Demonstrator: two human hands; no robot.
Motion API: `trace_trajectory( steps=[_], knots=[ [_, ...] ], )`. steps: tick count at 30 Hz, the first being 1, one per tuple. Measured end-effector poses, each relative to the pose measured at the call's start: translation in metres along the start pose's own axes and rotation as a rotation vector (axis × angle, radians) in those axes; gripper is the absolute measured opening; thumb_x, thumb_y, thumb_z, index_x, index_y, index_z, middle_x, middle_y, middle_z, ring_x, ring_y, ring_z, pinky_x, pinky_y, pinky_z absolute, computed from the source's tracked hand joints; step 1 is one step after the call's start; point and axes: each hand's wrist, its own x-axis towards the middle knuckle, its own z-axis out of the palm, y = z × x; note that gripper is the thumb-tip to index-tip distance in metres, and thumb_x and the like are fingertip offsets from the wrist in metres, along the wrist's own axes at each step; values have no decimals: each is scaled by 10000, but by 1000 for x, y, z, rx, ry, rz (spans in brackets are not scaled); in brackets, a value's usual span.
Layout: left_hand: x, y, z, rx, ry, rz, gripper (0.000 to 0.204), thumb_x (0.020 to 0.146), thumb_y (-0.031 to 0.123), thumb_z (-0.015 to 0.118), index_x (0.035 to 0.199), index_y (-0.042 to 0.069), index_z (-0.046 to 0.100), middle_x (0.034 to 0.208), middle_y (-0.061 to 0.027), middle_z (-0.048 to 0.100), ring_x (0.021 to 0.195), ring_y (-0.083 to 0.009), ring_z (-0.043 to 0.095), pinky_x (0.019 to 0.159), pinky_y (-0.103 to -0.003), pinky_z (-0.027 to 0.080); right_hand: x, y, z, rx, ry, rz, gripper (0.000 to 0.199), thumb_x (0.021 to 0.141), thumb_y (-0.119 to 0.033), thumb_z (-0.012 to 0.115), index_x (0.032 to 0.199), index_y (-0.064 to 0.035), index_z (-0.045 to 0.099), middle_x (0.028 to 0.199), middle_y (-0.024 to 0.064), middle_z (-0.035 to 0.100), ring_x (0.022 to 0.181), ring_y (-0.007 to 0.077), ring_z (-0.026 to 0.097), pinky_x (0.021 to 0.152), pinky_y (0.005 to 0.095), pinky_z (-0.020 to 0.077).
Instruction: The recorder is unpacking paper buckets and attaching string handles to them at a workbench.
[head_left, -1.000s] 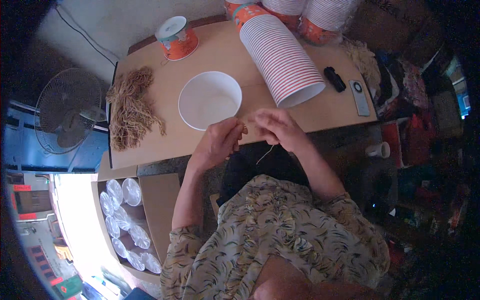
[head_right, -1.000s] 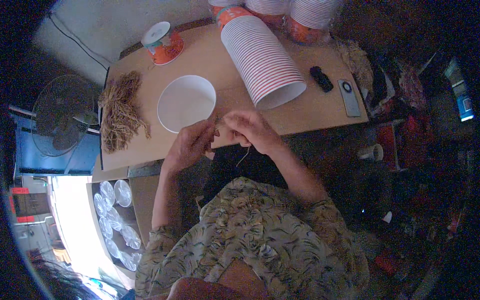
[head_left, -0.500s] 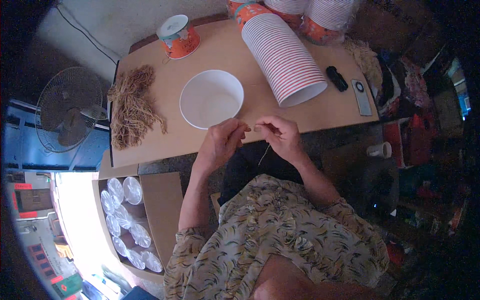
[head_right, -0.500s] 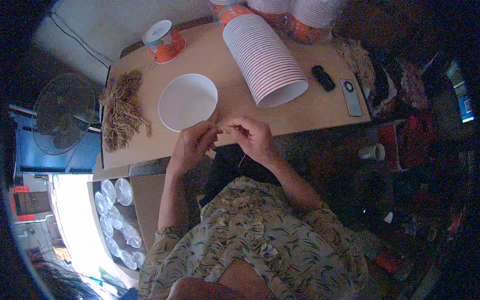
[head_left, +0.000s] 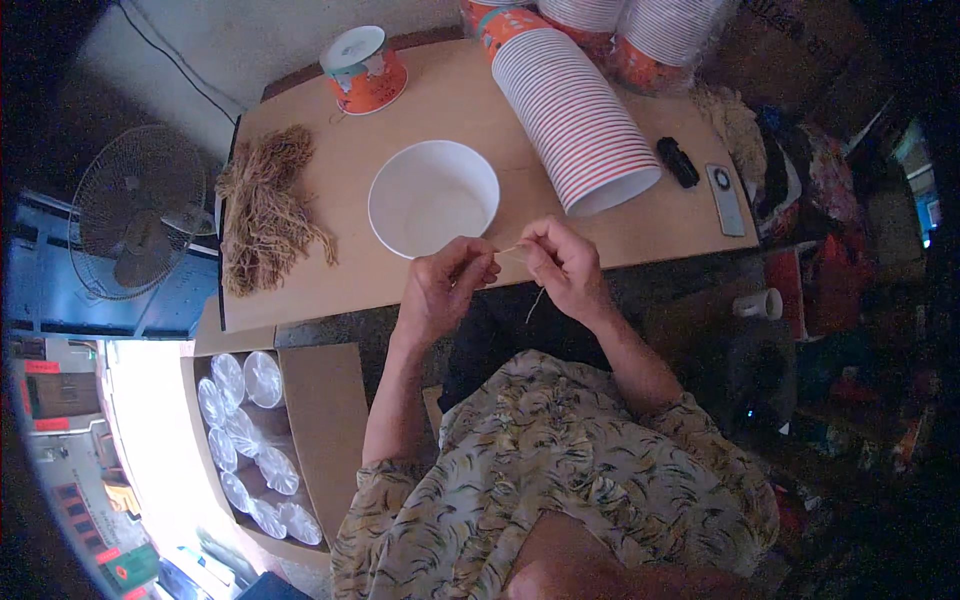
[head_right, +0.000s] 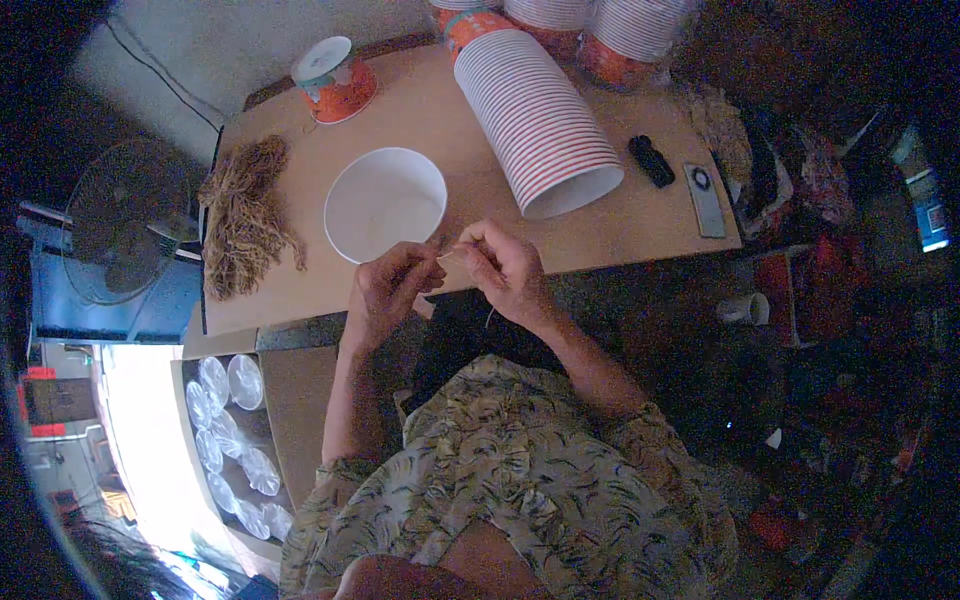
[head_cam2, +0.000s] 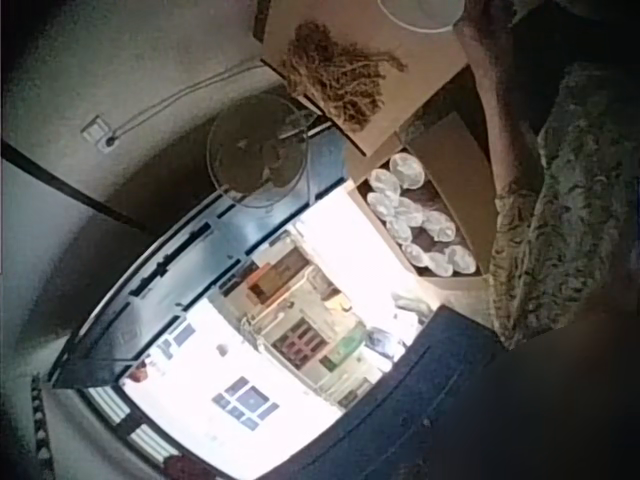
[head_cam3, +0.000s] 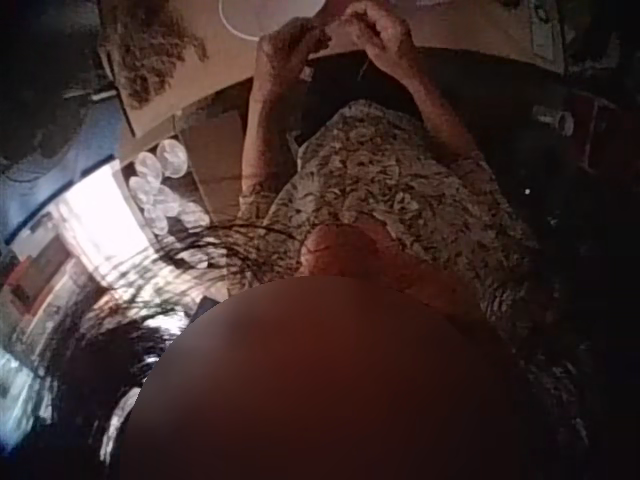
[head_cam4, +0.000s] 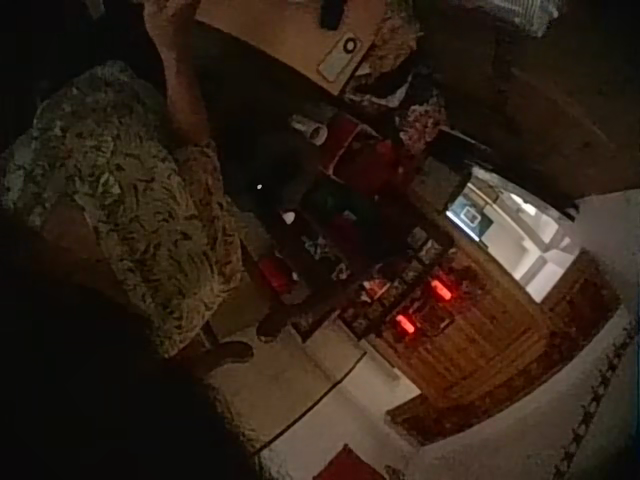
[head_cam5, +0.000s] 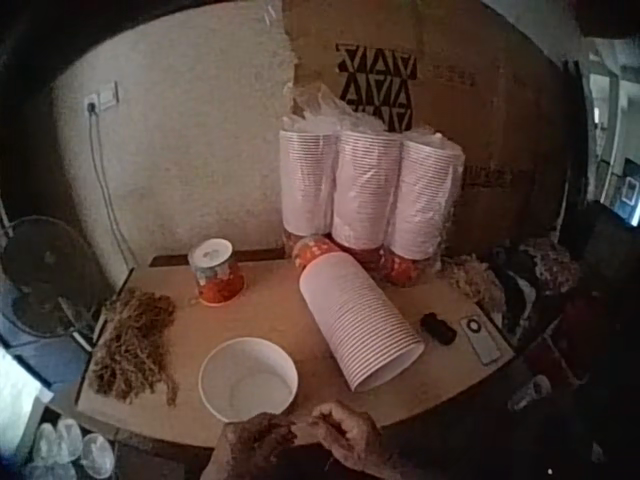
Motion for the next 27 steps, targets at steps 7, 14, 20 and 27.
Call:
trace_trajectory(
  steps=[7,14,20,27],
  knots=[
    [0,-3,2,-11,44,44,90,963,29,597,1010,-25,651,872,-75,688,757,-135,681,659,-263,559,14,-5,13,553,-25,390,145,985,-194,604,979,-55,567,692,-50,484,537,29,418,478,189,333],
    [-2,1,0,97,80,169,78,941,20,620,1001,-24,645,914,-93,640,753,-153,686,605,-267,536,15,5,19,367,25,287,198,975,-257,626,960,-62,596,712,-50,513,568,21,438,489,189,345],
    [-2,-3,1,139,102,192,78,933,12,628,988,-36,654,890,-100,639,750,-166,686,626,-273,541,12,8,18,212,46,104,134,983,-192,600,957,-62,586,718,-55,507,574,23,440,483,183,340],
    [-3,-12,7,152,195,276,137,877,-2,691,1014,-5,701,900,-107,688,735,-166,677,661,-273,551,13,5,26,714,29,489,126,942,-178,657,893,-81,593,651,-64,459,477,8,360,393,188,238]
  ],
)
